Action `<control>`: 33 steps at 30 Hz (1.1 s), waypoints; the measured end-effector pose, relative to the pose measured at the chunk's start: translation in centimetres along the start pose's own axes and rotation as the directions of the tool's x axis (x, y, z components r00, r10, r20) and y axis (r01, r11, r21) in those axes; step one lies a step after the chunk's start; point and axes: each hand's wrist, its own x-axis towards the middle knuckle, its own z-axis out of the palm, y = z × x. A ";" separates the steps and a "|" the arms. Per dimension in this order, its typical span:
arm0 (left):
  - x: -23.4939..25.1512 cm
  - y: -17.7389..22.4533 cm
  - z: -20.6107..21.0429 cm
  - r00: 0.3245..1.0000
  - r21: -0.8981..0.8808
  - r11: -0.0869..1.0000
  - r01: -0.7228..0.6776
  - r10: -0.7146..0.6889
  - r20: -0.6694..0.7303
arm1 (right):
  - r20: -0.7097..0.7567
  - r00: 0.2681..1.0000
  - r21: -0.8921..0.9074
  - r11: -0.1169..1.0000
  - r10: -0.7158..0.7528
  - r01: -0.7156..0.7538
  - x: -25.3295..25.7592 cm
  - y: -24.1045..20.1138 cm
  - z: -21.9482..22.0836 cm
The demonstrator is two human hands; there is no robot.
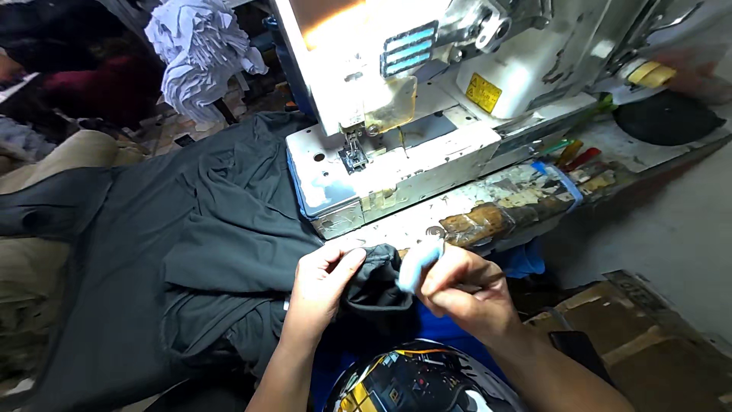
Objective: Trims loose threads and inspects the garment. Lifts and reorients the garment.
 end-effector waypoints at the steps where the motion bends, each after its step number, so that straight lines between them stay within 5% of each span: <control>1: 0.0 0.1 0.0 1.000 0.003 1.000 -0.001 0.001 -0.004 | -0.063 0.998 -0.075 0.997 0.009 -0.013 0.0 0.1 0.2; 6: -0.3 0.1 0.0 1.000 -0.012 1.000 0.001 -0.001 0.015 | -0.203 0.979 -0.686 0.716 -0.021 -0.126 0.4 2.7 0.5; 11: -0.2 -0.1 -0.4 0.999 0.003 1.000 -0.014 0.014 0.037 | -0.316 0.949 -0.572 0.797 0.001 -0.192 1.3 3.3 -0.1; 15: -0.1 -0.1 -1.2 1.000 -0.014 1.000 -0.003 0.004 0.012 | -0.493 0.870 -0.581 0.756 -0.032 -0.301 1.6 2.2 -2.0; 18: -0.2 0.0 -0.9 1.000 -0.037 0.999 0.024 -0.024 0.006 | -0.312 0.937 -0.628 0.706 0.157 -0.327 0.6 -0.1 -0.9; 22: 0.0 0.1 -0.3 1.000 -0.046 0.999 0.004 -0.004 0.011 | -0.076 0.954 -0.478 0.828 0.291 -0.291 -0.2 -0.6 1.4; 27: -0.2 0.5 -0.2 0.999 -0.082 0.997 0.009 -0.006 0.036 | -0.074 0.891 -0.422 0.795 0.449 -0.436 -0.3 0.4 2.0; 33: -0.3 0.5 -0.2 0.999 -0.086 0.996 -0.007 0.011 0.044 | -0.090 0.892 -0.418 0.796 0.444 -0.438 -0.3 0.5 2.0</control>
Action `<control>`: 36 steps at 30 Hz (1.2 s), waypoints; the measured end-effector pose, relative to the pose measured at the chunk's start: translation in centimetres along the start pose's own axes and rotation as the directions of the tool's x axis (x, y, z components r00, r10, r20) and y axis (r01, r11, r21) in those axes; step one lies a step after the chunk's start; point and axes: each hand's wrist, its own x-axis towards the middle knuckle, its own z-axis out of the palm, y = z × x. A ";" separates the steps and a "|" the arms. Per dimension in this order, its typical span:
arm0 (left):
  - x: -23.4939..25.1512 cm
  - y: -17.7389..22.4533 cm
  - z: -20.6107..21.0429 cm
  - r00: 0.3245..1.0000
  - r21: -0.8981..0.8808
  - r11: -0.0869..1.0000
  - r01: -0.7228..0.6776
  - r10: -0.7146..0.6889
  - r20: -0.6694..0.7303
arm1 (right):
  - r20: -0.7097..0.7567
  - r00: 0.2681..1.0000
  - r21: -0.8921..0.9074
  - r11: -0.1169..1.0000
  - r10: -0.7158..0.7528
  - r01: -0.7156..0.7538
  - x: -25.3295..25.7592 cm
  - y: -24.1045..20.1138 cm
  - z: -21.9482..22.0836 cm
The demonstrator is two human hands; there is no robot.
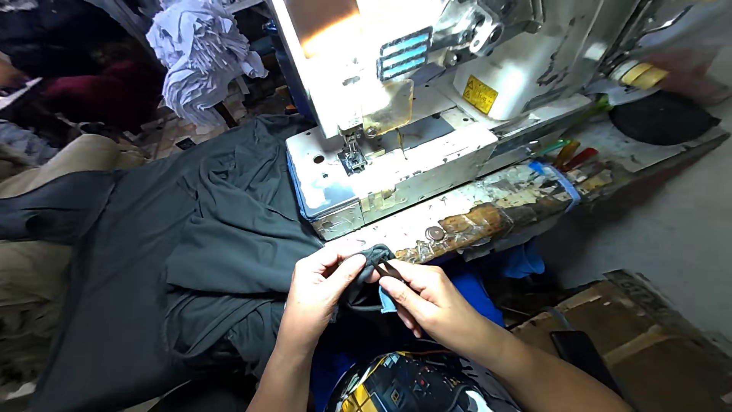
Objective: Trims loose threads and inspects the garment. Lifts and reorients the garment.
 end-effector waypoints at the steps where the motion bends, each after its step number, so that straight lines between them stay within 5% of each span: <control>1: 0.0 0.0 0.0 1.000 0.004 1.000 0.002 -0.002 -0.003 | 0.000 1.000 -0.006 1.000 -0.002 0.002 0.0 0.0 0.0; 12: 0.0 -0.3 0.0 1.000 -0.012 1.000 -0.004 0.004 0.006 | -0.006 0.998 0.075 0.995 0.058 -0.058 0.1 -0.3 0.2; 18: 0.1 0.0 0.3 0.999 -0.112 0.993 0.036 -0.032 0.038 | -0.037 0.968 -0.098 0.964 -0.250 0.245 0.5 1.3 0.2; 23: 0.1 -0.4 0.2 0.998 -0.033 0.999 0.024 -0.022 0.052 | -0.044 0.972 -0.105 0.968 -0.233 0.227 0.7 1.4 0.2; 28: 0.2 -2.2 0.3 0.996 0.135 0.987 0.088 -0.085 -0.025 | 0.200 0.729 0.068 0.752 -0.654 0.656 -0.8 -1.6 -0.4; 30: 0.1 -2.4 0.2 0.993 0.022 0.994 0.111 -0.110 -0.034 | 0.188 0.792 0.009 0.808 -0.580 0.589 -0.6 -1.5 -0.7; 33: 0.2 -1.8 -0.1 0.991 -0.110 0.986 0.127 -0.131 -0.026 | 0.055 0.969 -0.093 0.965 -0.239 0.244 0.2 0.7 -0.8; 36: 0.0 -1.2 -0.4 0.988 -0.146 0.978 0.151 -0.153 0.002 | -0.010 0.995 -0.078 0.992 -0.096 0.095 0.1 1.6 -0.3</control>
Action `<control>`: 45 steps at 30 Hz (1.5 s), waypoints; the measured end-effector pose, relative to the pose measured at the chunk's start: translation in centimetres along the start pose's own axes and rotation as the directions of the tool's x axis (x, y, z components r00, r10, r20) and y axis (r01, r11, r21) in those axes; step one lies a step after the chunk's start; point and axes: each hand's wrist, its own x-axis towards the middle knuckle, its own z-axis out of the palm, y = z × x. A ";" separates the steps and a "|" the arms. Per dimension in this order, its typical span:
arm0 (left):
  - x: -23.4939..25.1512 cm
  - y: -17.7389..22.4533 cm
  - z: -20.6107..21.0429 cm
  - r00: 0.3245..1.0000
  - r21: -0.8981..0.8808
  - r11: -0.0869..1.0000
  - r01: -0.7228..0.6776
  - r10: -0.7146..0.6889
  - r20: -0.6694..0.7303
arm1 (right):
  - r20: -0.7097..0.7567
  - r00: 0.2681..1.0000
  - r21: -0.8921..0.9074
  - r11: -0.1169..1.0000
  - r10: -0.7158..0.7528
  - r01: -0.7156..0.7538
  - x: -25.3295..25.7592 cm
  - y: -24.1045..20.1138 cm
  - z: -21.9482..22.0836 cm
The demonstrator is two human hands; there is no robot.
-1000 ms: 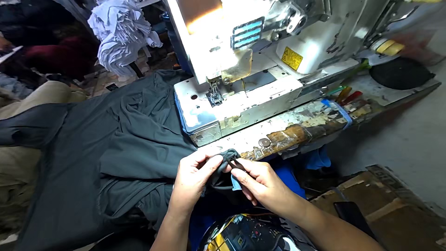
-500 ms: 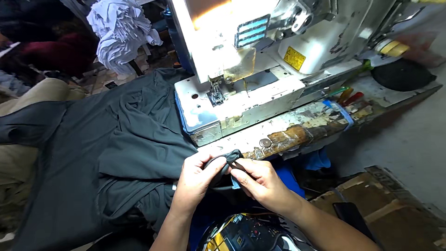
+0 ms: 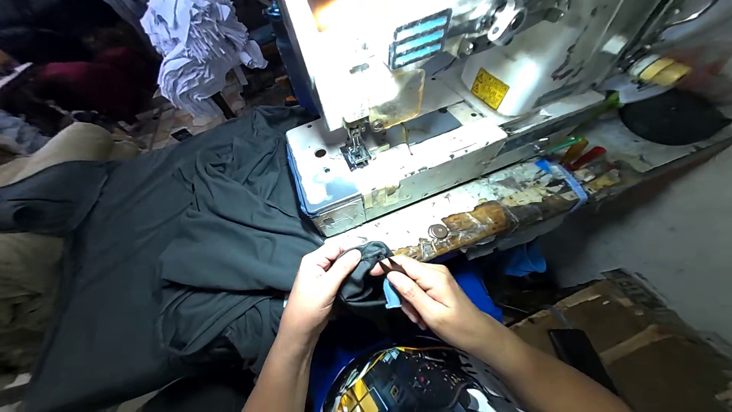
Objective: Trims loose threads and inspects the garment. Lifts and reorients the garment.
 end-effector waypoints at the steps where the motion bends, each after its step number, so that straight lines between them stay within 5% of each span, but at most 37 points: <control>1: 0.0 0.1 0.0 1.000 -0.008 1.000 0.001 -0.001 0.010 | -0.010 1.000 0.003 1.000 0.000 0.000 0.0 0.1 0.2; 23: -0.1 0.5 0.2 0.997 0.007 0.998 -0.064 0.064 0.038 | -0.030 1.000 -0.026 1.000 -0.008 0.007 0.4 -0.3 0.5; 26: -0.2 0.7 0.4 0.997 0.032 0.997 -0.067 0.066 0.049 | -0.021 0.956 0.029 0.955 -0.293 0.294 -0.1 -0.4 0.3; 28: 0.0 0.6 0.4 0.998 0.131 0.989 -0.068 0.069 0.000 | 0.060 0.840 0.047 0.843 -0.538 0.536 -0.7 -1.9 -0.6; 30: 0.1 0.2 0.3 0.998 0.148 0.989 -0.028 0.036 -0.055 | 0.089 0.790 0.027 0.794 -0.607 0.607 -1.0 -3.0 -1.3; 35: 0.0 0.2 0.6 0.998 0.126 0.992 -0.033 0.040 -0.053 | -0.220 0.876 -0.397 0.860 -0.430 0.322 1.0 0.2 -0.6; 41: 0.0 0.5 1.1 0.998 0.168 0.984 -0.061 0.065 -0.021 | -0.209 0.845 -0.576 0.760 -0.492 0.300 1.8 0.6 -0.1; 43: 0.1 0.6 1.3 0.997 0.197 0.977 -0.078 0.077 0.011 | -0.233 0.851 -0.509 0.805 -0.470 0.305 1.9 0.5 -0.2; 45: 0.2 0.6 1.3 0.996 0.221 0.972 -0.085 0.079 0.034 | -0.282 0.911 -0.096 0.954 -0.300 0.285 1.6 0.2 -0.4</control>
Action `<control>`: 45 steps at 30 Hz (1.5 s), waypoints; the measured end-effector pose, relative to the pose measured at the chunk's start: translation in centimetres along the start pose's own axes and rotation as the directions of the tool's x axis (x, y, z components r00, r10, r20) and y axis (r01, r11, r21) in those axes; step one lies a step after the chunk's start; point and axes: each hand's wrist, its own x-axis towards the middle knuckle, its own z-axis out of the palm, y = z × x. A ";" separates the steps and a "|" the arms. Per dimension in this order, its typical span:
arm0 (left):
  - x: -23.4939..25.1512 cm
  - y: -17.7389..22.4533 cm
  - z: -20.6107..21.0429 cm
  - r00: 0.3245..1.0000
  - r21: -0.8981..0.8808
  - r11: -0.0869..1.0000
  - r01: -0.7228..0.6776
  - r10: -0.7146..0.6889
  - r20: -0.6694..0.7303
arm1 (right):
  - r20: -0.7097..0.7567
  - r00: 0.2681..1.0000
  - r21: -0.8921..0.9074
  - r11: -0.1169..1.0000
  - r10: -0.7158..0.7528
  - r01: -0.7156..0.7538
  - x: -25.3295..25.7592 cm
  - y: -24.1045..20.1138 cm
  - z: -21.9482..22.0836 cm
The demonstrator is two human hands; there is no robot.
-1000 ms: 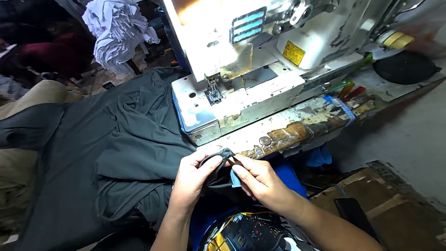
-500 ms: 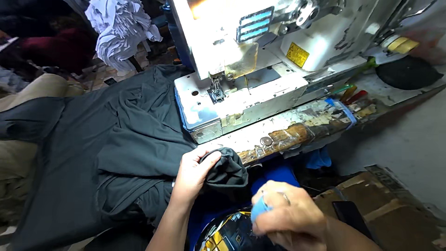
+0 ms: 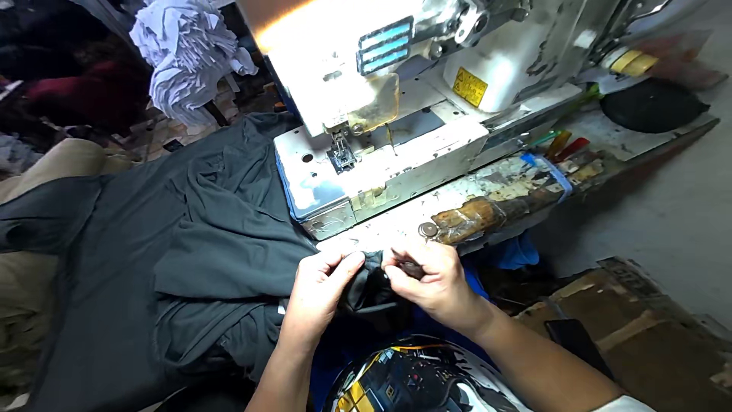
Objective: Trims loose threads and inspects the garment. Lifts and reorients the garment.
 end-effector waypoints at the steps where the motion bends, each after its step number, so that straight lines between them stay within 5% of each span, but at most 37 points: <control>1: 0.1 -0.1 0.0 1.000 0.006 1.000 0.005 -0.005 0.005 | 0.038 0.993 0.299 0.947 0.113 -0.119 -0.1 -0.4 -0.4; 2: 0.2 -0.3 -0.1 1.000 0.000 1.000 0.017 -0.017 0.003 | 0.105 0.978 0.563 0.799 0.182 -0.209 -0.2 -0.9 -1.1; 4: 0.5 -0.7 -0.2 0.998 -0.054 0.996 0.067 -0.068 -0.014 | 0.201 0.969 0.790 0.562 0.143 -0.246 -0.2 -1.6 -2.7; 6: 0.8 -0.6 -0.2 0.993 -0.147 0.982 0.114 -0.117 -0.007 | 0.162 0.986 0.759 0.633 0.047 -0.155 0.2 -1.9 -4.2; 7: 0.9 -0.5 -0.2 0.990 -0.188 0.972 0.139 -0.141 0.005 | 0.097 0.995 0.625 0.777 0.014 -0.072 0.4 -1.7 -4.6; 9: 1.2 0.0 -0.1 0.981 -0.265 0.945 0.192 -0.194 0.018 | -0.013 0.996 0.041 0.996 -0.085 0.085 1.3 0.0 -5.1; 11: 1.3 0.5 -0.2 0.975 -0.321 0.922 0.216 -0.224 0.014 | 0.071 0.992 -0.531 0.839 -0.101 0.123 2.2 2.9 -5.6; 14: 1.2 0.8 -0.8 0.979 -0.337 0.921 0.195 -0.203 0.011 | 0.233 0.936 -0.808 0.589 0.262 0.036 3.1 5.1 -6.4; 17: 1.1 1.3 -1.0 0.983 -0.323 0.931 0.173 -0.182 0.000 | 0.271 0.958 -0.658 0.745 0.094 0.113 3.2 4.5 -6.1; 19: 1.1 1.6 -1.0 0.987 -0.333 0.931 0.152 -0.158 0.009 | 0.345 0.920 -0.240 0.965 0.187 -0.106 3.8 2.6 -4.6; 20: 1.1 1.9 -1.1 0.990 -0.331 0.934 0.134 -0.138 0.014 | 0.453 0.853 0.008 0.956 0.259 -0.295 4.3 2.0 -3.8; 22: 1.0 2.6 -1.7 0.997 -0.269 0.961 0.066 -0.071 -0.009 | 0.602 0.730 0.338 0.725 0.323 -0.600 5.1 1.9 -2.3; 25: 0.2 3.2 -3.6 0.996 -0.045 0.999 -0.025 0.021 -0.086 | 0.571 0.716 0.510 0.510 0.402 -0.693 5.3 1.7 -1.4; 29: -0.8 2.6 -4.8 0.992 0.010 1.000 0.023 -0.022 -0.128 | 0.473 0.716 0.539 0.474 0.514 -0.696 5.0 1.2 -1.5; 35: -1.0 1.6 -5.6 0.974 0.104 0.994 -0.017 0.040 -0.223 | 0.376 0.797 0.472 0.642 0.473 -0.604 4.7 1.4 -2.5; 40: 0.2 3.4 -4.1 0.974 0.001 0.999 -0.035 0.035 -0.226 | 0.423 0.819 0.204 0.839 0.389 -0.504 4.6 0.4 -2.9; 45: 4.9 5.7 -3.7 0.960 0.524 0.844 -0.111 0.227 -0.162 | 0.386 0.860 0.256 0.858 0.332 -0.446 4.2 1.0 -2.6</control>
